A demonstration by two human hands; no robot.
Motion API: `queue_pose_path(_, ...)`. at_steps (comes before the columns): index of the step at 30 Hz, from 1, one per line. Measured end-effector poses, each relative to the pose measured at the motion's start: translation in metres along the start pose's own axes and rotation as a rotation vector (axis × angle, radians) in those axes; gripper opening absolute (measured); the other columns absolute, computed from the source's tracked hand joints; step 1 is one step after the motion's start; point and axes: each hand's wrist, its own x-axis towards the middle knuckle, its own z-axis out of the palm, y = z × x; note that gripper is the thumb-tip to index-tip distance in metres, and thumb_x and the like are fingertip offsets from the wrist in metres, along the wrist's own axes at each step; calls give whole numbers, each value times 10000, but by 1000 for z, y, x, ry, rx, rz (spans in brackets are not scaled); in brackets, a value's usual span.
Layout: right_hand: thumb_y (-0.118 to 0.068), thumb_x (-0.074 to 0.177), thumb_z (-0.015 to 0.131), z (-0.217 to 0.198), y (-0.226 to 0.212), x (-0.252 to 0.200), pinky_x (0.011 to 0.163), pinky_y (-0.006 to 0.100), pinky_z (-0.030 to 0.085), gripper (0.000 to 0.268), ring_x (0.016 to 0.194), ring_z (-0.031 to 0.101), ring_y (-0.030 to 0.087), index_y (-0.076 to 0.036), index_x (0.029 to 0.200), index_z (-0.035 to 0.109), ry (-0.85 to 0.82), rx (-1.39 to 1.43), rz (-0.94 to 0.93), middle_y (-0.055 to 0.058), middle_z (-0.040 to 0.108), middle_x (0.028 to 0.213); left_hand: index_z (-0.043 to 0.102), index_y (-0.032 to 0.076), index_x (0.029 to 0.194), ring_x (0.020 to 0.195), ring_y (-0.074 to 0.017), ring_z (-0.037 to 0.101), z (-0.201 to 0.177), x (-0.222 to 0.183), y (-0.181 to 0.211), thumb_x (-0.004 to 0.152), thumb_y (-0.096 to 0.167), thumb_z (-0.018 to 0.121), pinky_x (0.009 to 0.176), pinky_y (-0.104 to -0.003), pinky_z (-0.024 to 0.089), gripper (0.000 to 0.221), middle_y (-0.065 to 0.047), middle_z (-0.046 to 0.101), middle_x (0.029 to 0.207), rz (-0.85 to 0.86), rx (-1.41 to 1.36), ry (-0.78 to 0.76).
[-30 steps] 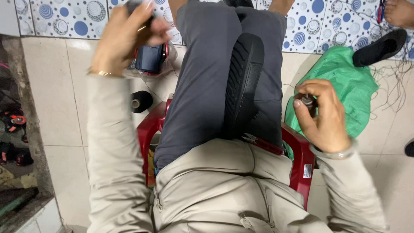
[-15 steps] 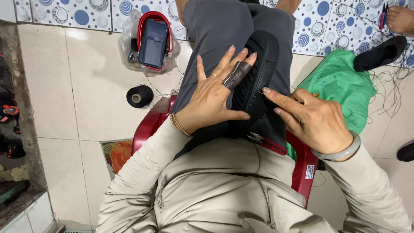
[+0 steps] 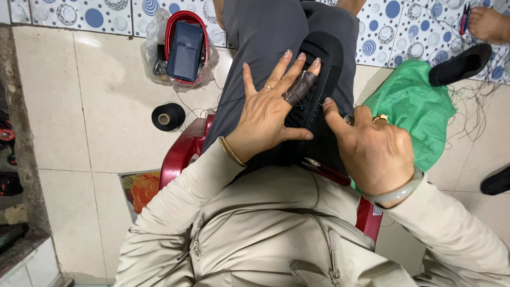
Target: The person stitches a black shoe sole held on their lap using a needle and thread, pulling the thread tight through each hole and occasionally using pliers to pull the needle.
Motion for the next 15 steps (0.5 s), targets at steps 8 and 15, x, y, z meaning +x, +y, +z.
queue_pose_path(8,-371,884,542,29,32,-1,372,356,462,588,561,625,209,-200,1415,358,-64,680,-126,16,653,1182,83,297,1463,1452,-218,109,-2,-10,-16,602,646,908,995,-744,56,1243,31,196,1557,97,-92,55)
queue_pose_path(15,-329,929,564,90,17,2,403,312,408,526,619,616,138,-129,1398,432,86,572,-173,-14,675,904,79,283,1470,1458,-198,148,5,-3,-21,608,759,858,1020,-721,69,1256,29,183,1562,94,-11,56)
